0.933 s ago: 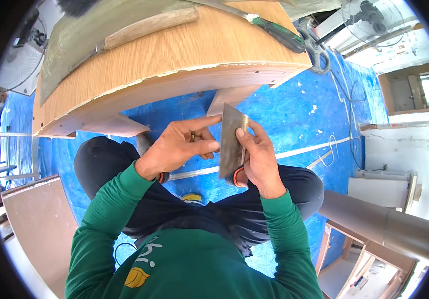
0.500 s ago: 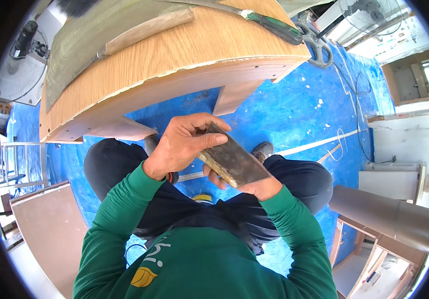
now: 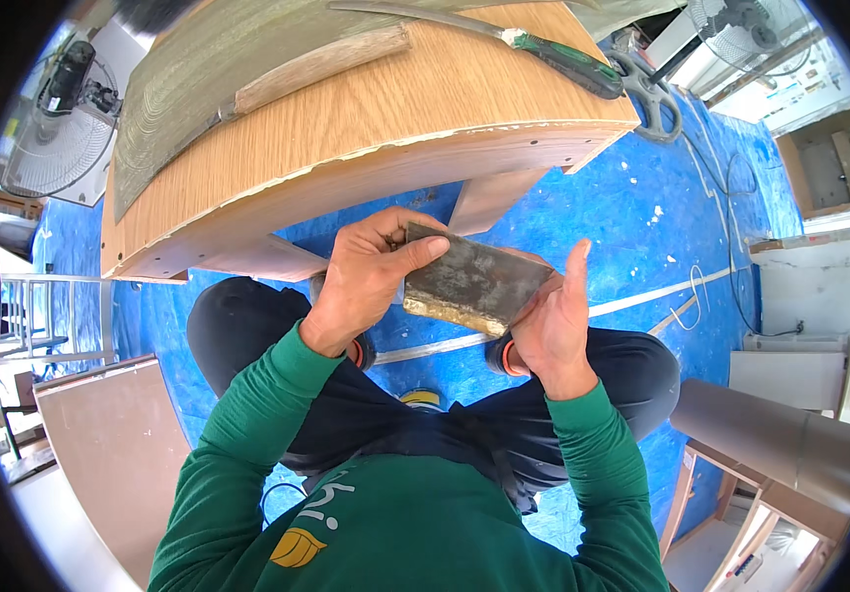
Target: The person sharpens the edge of a metal scraper using a hand file, repeatedly running the file across the blade's edge while holding the scraper steady.
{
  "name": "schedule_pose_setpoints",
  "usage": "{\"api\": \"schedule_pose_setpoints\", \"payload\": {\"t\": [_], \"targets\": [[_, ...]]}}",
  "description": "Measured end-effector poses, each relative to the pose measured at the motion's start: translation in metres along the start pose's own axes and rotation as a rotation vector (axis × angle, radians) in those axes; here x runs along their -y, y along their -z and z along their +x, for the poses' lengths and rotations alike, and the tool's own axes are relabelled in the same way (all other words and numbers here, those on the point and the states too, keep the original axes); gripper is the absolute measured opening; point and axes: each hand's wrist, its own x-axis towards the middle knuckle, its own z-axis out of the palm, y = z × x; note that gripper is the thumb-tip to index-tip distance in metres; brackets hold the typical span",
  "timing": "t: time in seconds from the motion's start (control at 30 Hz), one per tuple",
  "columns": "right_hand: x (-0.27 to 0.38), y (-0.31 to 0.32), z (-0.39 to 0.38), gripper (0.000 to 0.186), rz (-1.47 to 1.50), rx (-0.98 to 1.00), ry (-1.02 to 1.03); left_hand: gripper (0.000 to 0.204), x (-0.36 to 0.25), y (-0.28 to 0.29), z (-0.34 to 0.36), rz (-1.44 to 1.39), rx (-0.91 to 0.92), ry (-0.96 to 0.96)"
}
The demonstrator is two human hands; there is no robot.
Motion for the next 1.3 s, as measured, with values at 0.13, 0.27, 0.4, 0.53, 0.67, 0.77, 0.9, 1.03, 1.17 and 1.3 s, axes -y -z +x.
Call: {"api": "schedule_pose_setpoints", "payload": {"t": [0.13,0.27,0.4,0.53,0.67,0.77,0.9,1.03,1.17,1.3], "targets": [[-0.006,0.013,0.002,0.060,-0.220,-0.060,0.039,0.019,0.001,-0.001,0.000,0.011,-0.005,0.009],[-0.009,0.021,0.001,0.034,-0.291,-0.046,0.059,0.021,0.001,-0.003,0.000,0.005,-0.026,0.016],[-0.008,0.019,0.000,0.030,-0.292,-0.023,0.060,0.021,0.001,-0.002,0.000,-0.008,-0.001,0.030],[-0.006,0.015,0.001,0.034,-0.342,-0.034,0.075,0.023,-0.003,-0.002,-0.004,0.050,0.078,0.145],[0.005,0.002,-0.003,0.039,-0.597,-0.103,0.279,0.030,-0.009,-0.001,-0.007,0.057,0.126,0.073],[0.033,-0.038,-0.004,0.035,-0.923,-0.233,0.719,0.033,-0.032,0.006,-0.004,-0.006,0.032,-0.121],[0.079,-0.134,-0.007,0.033,-1.572,0.125,1.215,0.038,-0.049,0.013,0.000,-0.237,0.000,-0.071],[0.061,-0.213,0.063,0.033,-1.714,0.470,1.348,0.039,-0.064,0.024,-0.003,-0.172,0.042,-0.029],[0.030,-0.230,0.134,0.035,-1.991,0.617,1.289,0.037,-0.058,0.028,0.000,-0.202,0.054,-0.028],[0.033,-0.235,0.160,0.036,-2.056,0.721,1.218,0.037,-0.054,0.030,0.001,-0.272,0.014,0.010]]}}
